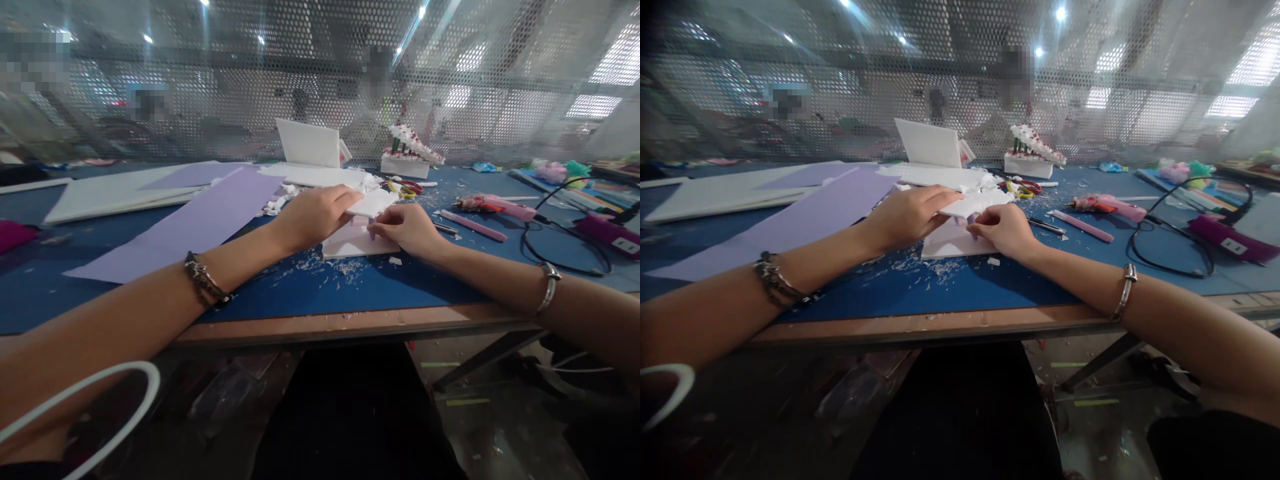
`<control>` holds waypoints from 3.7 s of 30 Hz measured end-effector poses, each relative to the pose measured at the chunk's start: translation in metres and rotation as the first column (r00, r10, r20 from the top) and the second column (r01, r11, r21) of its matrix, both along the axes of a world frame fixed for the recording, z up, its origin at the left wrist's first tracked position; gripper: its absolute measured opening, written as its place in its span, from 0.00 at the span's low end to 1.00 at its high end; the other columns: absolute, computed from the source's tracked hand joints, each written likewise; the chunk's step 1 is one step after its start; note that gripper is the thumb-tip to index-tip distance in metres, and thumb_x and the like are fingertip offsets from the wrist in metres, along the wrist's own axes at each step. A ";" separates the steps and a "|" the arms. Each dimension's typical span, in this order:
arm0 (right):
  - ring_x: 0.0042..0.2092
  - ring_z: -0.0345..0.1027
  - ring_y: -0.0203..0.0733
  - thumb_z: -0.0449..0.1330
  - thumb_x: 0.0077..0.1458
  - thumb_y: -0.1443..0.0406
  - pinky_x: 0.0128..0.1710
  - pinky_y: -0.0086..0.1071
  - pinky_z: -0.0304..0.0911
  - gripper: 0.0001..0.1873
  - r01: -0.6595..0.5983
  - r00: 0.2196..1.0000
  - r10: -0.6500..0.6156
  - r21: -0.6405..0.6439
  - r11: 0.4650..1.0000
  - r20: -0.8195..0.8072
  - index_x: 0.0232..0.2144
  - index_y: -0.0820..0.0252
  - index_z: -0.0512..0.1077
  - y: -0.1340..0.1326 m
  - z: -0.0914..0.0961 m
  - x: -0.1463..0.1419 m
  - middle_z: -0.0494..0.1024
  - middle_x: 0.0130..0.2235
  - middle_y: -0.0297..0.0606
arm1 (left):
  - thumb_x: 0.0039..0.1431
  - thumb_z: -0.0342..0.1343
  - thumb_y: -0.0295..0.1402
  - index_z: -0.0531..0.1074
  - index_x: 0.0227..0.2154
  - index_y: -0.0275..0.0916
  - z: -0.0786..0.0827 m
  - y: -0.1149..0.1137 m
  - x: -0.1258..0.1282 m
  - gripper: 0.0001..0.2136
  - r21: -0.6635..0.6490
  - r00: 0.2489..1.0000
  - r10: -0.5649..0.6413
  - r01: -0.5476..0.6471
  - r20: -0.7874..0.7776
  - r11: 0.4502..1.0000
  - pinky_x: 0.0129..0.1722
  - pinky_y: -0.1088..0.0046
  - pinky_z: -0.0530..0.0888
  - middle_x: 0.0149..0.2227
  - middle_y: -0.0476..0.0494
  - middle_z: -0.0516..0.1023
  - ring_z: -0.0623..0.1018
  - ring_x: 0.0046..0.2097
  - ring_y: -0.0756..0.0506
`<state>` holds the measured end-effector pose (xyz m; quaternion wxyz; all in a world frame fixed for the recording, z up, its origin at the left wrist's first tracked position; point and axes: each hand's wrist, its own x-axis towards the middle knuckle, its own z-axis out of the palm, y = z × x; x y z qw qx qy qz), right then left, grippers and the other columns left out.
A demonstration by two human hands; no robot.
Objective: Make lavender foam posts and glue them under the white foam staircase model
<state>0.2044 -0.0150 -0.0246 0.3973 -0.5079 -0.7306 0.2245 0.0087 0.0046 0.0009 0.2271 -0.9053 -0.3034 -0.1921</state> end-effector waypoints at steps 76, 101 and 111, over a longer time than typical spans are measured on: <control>0.43 0.70 0.43 0.52 0.57 0.64 0.42 0.37 0.65 0.13 -0.278 0.806 -0.249 0.714 0.643 0.537 0.41 0.59 0.73 -0.008 0.055 0.018 0.78 0.40 0.39 | 0.55 0.52 0.42 0.64 0.49 0.37 0.007 0.013 -0.018 0.21 -0.158 0.959 -0.096 0.141 0.267 0.977 0.47 0.65 0.67 0.46 0.39 0.70 0.72 0.46 0.43; 0.39 0.70 0.36 0.61 0.50 0.68 0.41 0.33 0.64 0.11 -0.328 0.944 0.275 0.562 0.759 0.180 0.36 0.49 0.77 -0.011 0.062 0.047 0.79 0.37 0.35 | 0.58 0.48 0.43 0.70 0.43 0.38 0.017 -0.019 -0.002 0.16 -0.079 0.941 -0.216 0.243 0.259 0.967 0.39 0.70 0.70 0.39 0.44 0.76 0.75 0.36 0.47; 0.43 0.71 0.36 0.61 0.48 0.70 0.46 0.33 0.64 0.10 -0.351 0.936 0.286 0.505 0.789 0.205 0.34 0.53 0.77 -0.010 0.059 0.052 0.79 0.38 0.36 | 0.59 0.45 0.44 0.70 0.42 0.39 0.014 -0.020 0.006 0.16 -0.140 0.958 -0.180 0.214 0.225 0.967 0.38 0.70 0.69 0.36 0.44 0.76 0.75 0.36 0.47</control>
